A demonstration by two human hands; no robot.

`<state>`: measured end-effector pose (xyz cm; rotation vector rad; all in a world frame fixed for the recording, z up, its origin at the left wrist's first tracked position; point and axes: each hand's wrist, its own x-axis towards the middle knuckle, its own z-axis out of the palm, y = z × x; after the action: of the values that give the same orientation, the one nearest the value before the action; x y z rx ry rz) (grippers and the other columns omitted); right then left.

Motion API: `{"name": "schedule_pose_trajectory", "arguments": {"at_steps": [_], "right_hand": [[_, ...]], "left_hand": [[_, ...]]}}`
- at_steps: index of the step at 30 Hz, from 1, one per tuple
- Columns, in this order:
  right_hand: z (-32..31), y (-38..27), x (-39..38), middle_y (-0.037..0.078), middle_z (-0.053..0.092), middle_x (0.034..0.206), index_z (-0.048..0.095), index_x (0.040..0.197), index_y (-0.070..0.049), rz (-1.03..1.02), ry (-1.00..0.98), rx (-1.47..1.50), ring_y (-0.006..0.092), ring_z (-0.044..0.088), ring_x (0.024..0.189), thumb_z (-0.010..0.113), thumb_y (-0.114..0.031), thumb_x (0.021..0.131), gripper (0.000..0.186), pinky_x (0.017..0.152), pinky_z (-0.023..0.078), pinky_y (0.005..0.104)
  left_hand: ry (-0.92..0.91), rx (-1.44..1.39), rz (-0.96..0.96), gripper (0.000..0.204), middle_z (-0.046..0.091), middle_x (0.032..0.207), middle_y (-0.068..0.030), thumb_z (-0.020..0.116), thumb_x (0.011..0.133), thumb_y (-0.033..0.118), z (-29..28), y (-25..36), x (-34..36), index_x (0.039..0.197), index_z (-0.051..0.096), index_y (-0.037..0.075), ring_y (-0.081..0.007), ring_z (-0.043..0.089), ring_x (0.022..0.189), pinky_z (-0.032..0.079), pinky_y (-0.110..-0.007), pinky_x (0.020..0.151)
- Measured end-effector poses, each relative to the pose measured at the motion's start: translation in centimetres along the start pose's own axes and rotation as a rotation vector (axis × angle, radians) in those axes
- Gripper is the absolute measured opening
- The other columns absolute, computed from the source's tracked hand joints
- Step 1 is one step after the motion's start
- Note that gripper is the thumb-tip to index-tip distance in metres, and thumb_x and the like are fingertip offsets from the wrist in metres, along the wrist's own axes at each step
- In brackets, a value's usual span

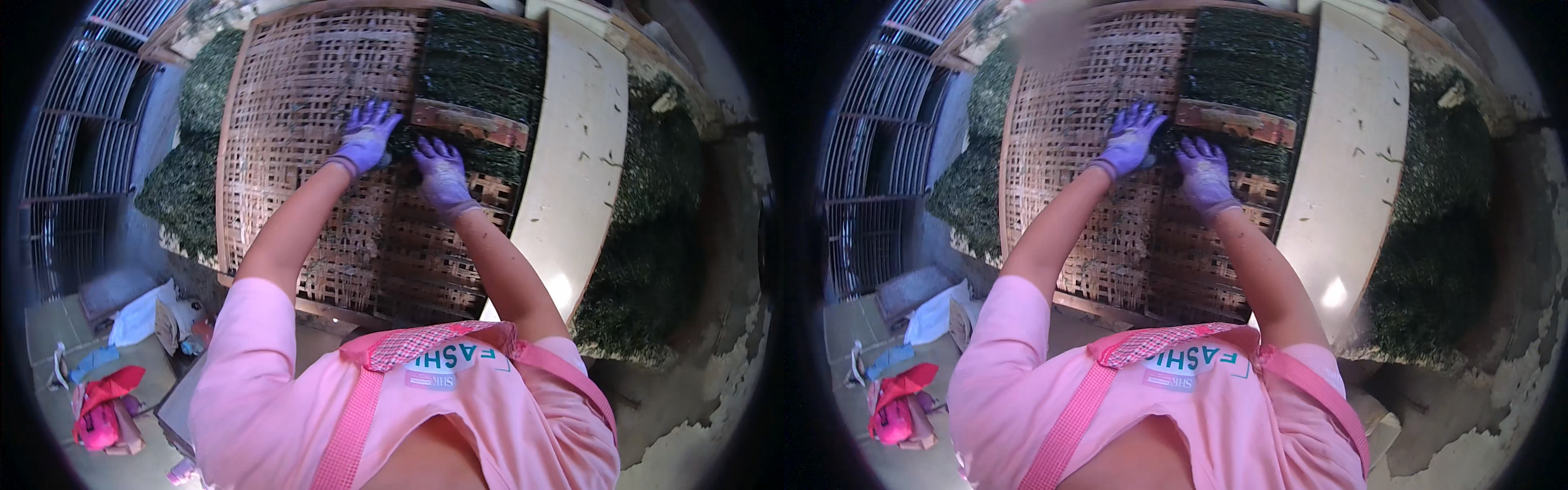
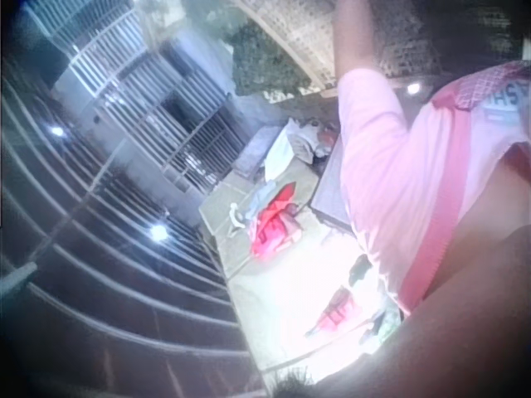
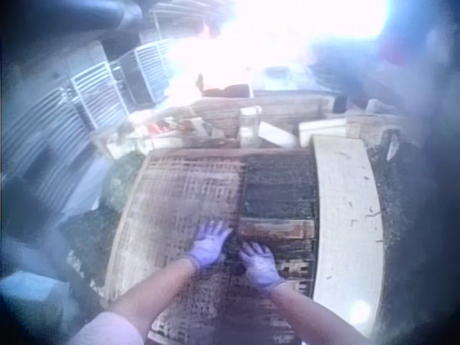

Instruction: The person repeatedly scoops dried green leaves from a pile and spreads them evenly across a large woven drying rack. They use both hands to lift, distribute, and flatten the leaves, occasionally adjusting the pile and the rack. The process is continuous and repetitive throughout the clip.

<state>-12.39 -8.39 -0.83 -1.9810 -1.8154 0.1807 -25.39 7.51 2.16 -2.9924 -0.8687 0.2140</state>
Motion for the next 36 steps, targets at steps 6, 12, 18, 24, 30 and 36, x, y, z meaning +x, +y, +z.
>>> {"name": "schedule_pose_trajectory", "arguments": {"at_steps": [6,12,18,24,30,36], "right_hand": [[1.0,0.9,0.1,0.012,0.055,0.132,0.063,0.119,-0.011,0.0,-0.022,-0.034,0.0345,0.047,0.125,0.06,-0.011,0.066,0.054,0.105,0.034,0.0489],[-4.3,2.1,-2.0,0.011,0.067,0.108,0.069,0.104,-0.01,-0.035,0.114,0.189,0.0342,0.06,0.103,0.069,-0.015,0.07,0.034,0.093,0.046,0.0444],[-6.5,3.0,-3.1,0.009,0.056,0.125,0.062,0.117,-0.016,-0.236,0.031,-0.27,0.0292,0.053,0.114,0.064,-0.011,0.071,0.046,0.091,0.043,0.0428],[-5.1,6.3,-0.9,0.009,0.067,0.097,0.07,0.099,-0.012,0.072,0.236,0.235,0.0296,0.063,0.094,0.07,-0.007,0.067,0.033,0.083,0.051,0.0384],[-9.2,3.9,2.2,0.012,0.065,0.114,0.067,0.113,-0.011,0.175,0.605,0.016,0.034,0.059,0.105,0.068,-0.002,0.064,0.05,0.093,0.047,0.0415],[-8.2,5.7,1.6,0.007,0.065,0.107,0.068,0.105,-0.015,0.073,0.269,-0.097,0.0325,0.059,0.102,0.067,-0.012,0.073,0.033,0.085,0.049,0.0411]], "left_hand": [[-0.096,-0.572,0.205,0.034,0.068,0.105,-0.0133,0.064,0.083,0.013,-4.2,2.0,4.5,0.117,0.062,0.006,-0.0232,0.064,0.094,0.049,-0.037,0.089],[0.247,-0.921,0.203,0.047,0.064,0.11,-0.0157,0.074,0.079,0.029,-6.9,3.3,4.4,0.12,0.061,0.011,-0.0295,0.059,0.105,0.046,-0.037,0.093],[0.574,-0.424,-0.118,0.055,0.046,0.137,-0.0136,0.069,0.077,0.028,4.3,5.9,-0.2,0.13,0.054,0.023,-0.0358,0.039,0.129,0.027,-0.05,0.109],[0.631,-0.365,0.013,0.057,0.043,0.144,-0.0086,0.061,0.08,0.029,5.5,6.9,-0.3,0.136,0.05,0.024,-0.0298,0.034,0.136,0.017,-0.053,0.114],[0.334,-0.189,0.138,0.048,0.044,0.146,-0.0074,0.054,0.086,0.025,6.4,6.9,-2.3,0.134,0.053,0.021,-0.0287,0.034,0.138,0.014,-0.051,0.116],[0.827,-0.433,-0.098,0.042,0.05,0.134,-0.0097,0.059,0.083,0.02,5.5,7.0,-3.2,0.125,0.056,0.013,-0.0312,0.042,0.128,0.029,-0.048,0.11]]}}
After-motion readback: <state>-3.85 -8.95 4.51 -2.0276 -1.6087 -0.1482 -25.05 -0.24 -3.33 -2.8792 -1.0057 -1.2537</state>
